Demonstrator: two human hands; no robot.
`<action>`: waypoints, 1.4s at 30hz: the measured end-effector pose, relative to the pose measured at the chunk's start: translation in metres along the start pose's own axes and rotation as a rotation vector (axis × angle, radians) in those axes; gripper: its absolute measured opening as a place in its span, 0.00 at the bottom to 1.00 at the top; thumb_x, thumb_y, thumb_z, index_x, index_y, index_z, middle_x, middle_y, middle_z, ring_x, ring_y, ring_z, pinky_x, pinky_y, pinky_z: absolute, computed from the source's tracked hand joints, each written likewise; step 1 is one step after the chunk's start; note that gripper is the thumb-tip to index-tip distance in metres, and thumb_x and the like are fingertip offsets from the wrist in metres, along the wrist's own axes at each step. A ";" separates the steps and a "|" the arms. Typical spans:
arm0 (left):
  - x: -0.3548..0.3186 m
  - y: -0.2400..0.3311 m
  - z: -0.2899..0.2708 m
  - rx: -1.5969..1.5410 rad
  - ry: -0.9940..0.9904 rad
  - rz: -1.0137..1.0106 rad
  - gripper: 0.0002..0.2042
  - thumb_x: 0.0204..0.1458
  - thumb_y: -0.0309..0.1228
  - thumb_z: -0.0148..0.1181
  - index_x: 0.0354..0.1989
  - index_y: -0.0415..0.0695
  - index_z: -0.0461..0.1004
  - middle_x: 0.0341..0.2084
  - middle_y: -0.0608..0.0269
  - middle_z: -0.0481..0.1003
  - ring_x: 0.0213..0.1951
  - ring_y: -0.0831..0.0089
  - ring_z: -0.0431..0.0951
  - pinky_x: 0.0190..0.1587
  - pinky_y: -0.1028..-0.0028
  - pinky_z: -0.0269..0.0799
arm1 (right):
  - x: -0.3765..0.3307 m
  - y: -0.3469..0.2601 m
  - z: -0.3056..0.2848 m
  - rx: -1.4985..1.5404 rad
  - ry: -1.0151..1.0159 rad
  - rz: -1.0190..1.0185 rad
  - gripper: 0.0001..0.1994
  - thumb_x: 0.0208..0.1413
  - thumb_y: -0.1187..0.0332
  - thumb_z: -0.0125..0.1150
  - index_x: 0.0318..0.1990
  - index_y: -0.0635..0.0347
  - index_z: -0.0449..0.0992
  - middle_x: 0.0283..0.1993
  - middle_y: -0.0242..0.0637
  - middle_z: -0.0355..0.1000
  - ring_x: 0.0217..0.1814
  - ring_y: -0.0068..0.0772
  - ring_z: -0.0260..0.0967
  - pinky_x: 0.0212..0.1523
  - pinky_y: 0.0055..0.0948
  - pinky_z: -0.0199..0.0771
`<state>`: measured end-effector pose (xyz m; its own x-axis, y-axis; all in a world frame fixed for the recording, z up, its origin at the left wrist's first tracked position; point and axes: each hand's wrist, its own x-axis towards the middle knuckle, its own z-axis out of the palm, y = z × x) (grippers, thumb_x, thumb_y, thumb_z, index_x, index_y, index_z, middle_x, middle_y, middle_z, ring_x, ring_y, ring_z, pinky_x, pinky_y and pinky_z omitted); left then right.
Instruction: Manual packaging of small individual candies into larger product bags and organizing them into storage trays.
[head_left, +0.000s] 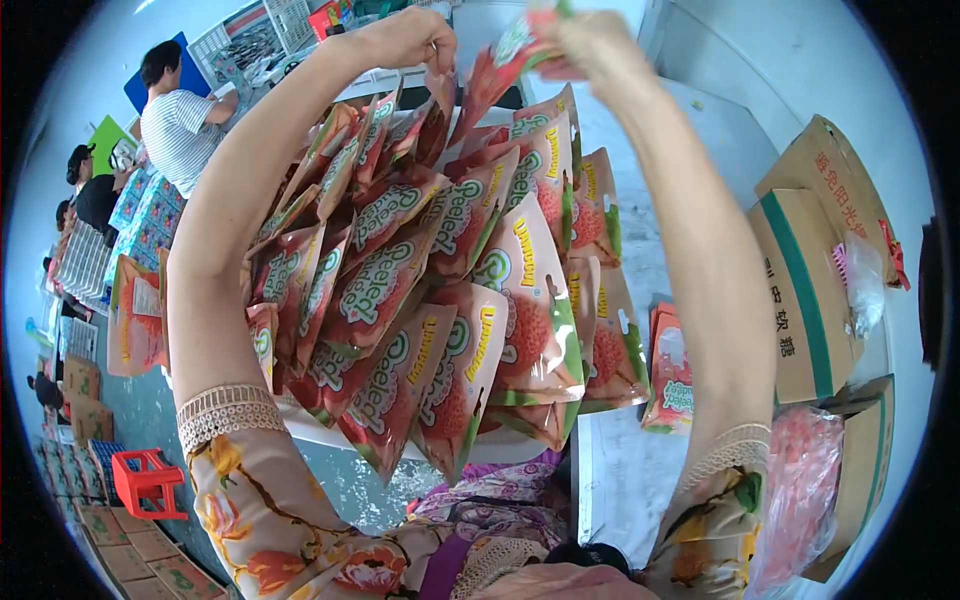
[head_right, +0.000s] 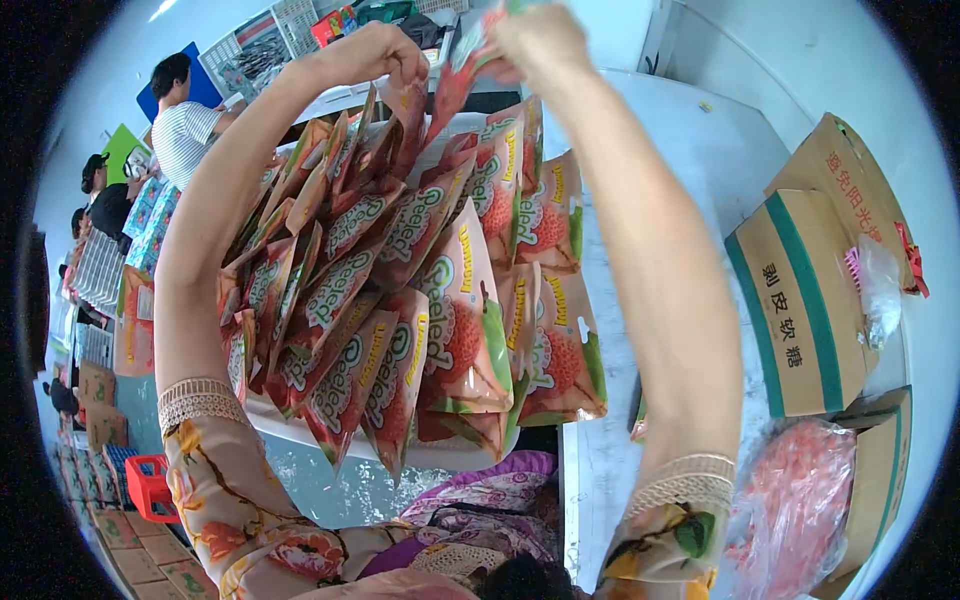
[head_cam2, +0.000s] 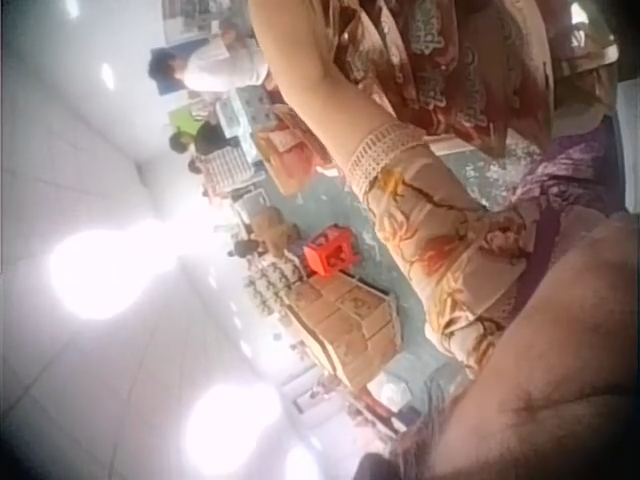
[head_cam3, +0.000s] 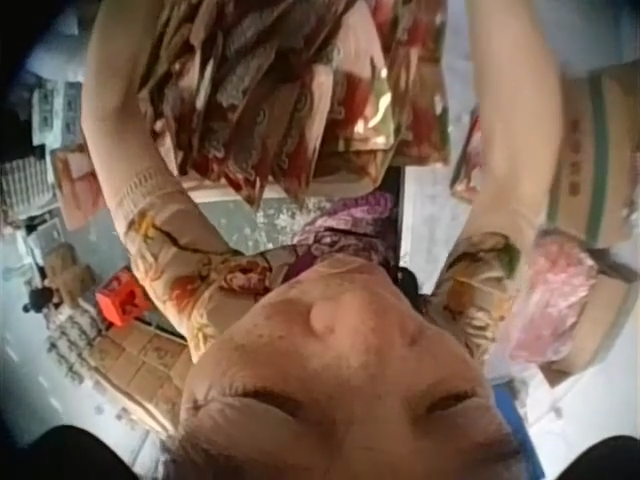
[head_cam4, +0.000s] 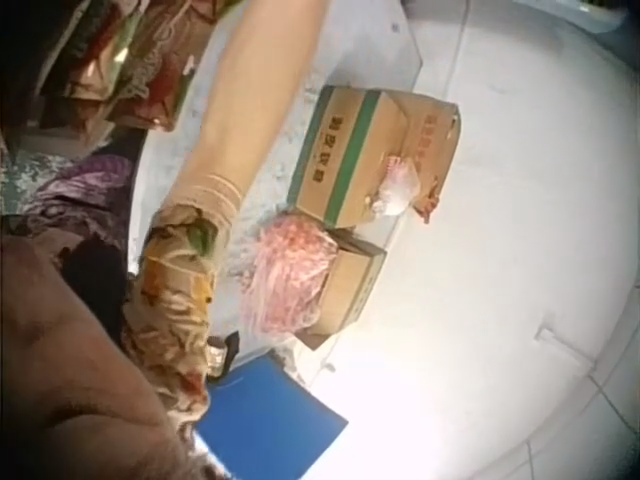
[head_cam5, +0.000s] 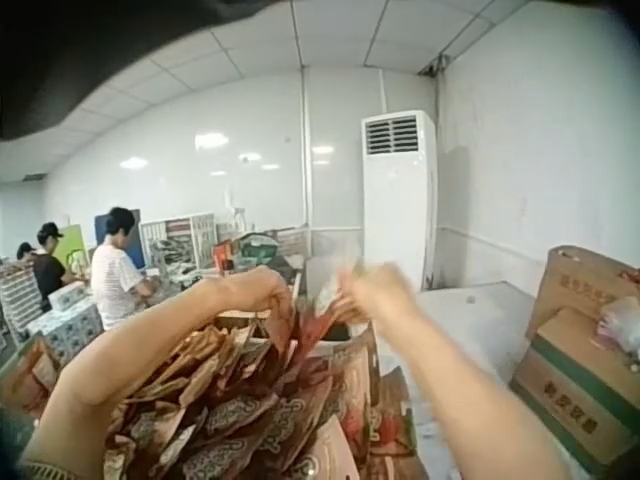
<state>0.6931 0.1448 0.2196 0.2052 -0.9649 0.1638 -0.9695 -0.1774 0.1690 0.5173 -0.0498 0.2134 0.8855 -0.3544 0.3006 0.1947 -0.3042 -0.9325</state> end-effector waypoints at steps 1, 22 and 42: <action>-0.002 -0.002 -0.002 -0.011 0.018 -0.011 0.09 0.40 0.11 0.49 0.28 0.34 0.74 0.33 0.57 0.80 0.36 0.69 0.80 0.40 0.71 0.76 | 0.002 0.013 0.012 -0.066 -0.033 0.092 0.10 0.53 0.66 0.60 0.34 0.66 0.78 0.27 0.40 0.77 0.28 0.32 0.78 0.28 0.28 0.80; 0.129 0.194 0.049 0.277 0.029 0.588 0.20 0.46 0.13 0.50 0.50 0.39 0.72 0.47 0.50 0.75 0.48 0.54 0.74 0.52 0.62 0.68 | -0.656 0.203 -0.326 -1.143 0.537 0.983 0.13 0.50 0.62 0.67 0.41 0.57 0.80 0.37 0.42 0.78 0.39 0.37 0.75 0.40 0.36 0.72; 0.091 0.586 0.368 -0.047 -0.614 0.858 0.14 0.47 0.22 0.60 0.44 0.38 0.76 0.35 0.44 0.78 0.41 0.52 0.79 0.44 0.60 0.74 | -0.802 0.234 -0.379 -1.453 1.147 0.960 0.21 0.61 0.54 0.48 0.55 0.56 0.73 0.62 0.46 0.66 0.63 0.48 0.63 0.62 0.51 0.60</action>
<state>0.0941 -0.1187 -0.0242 -0.6629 -0.6980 -0.2708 -0.7483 0.6061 0.2694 -0.3075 -0.1716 -0.1700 -0.2313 -0.8769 0.4214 -0.9658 0.1546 -0.2083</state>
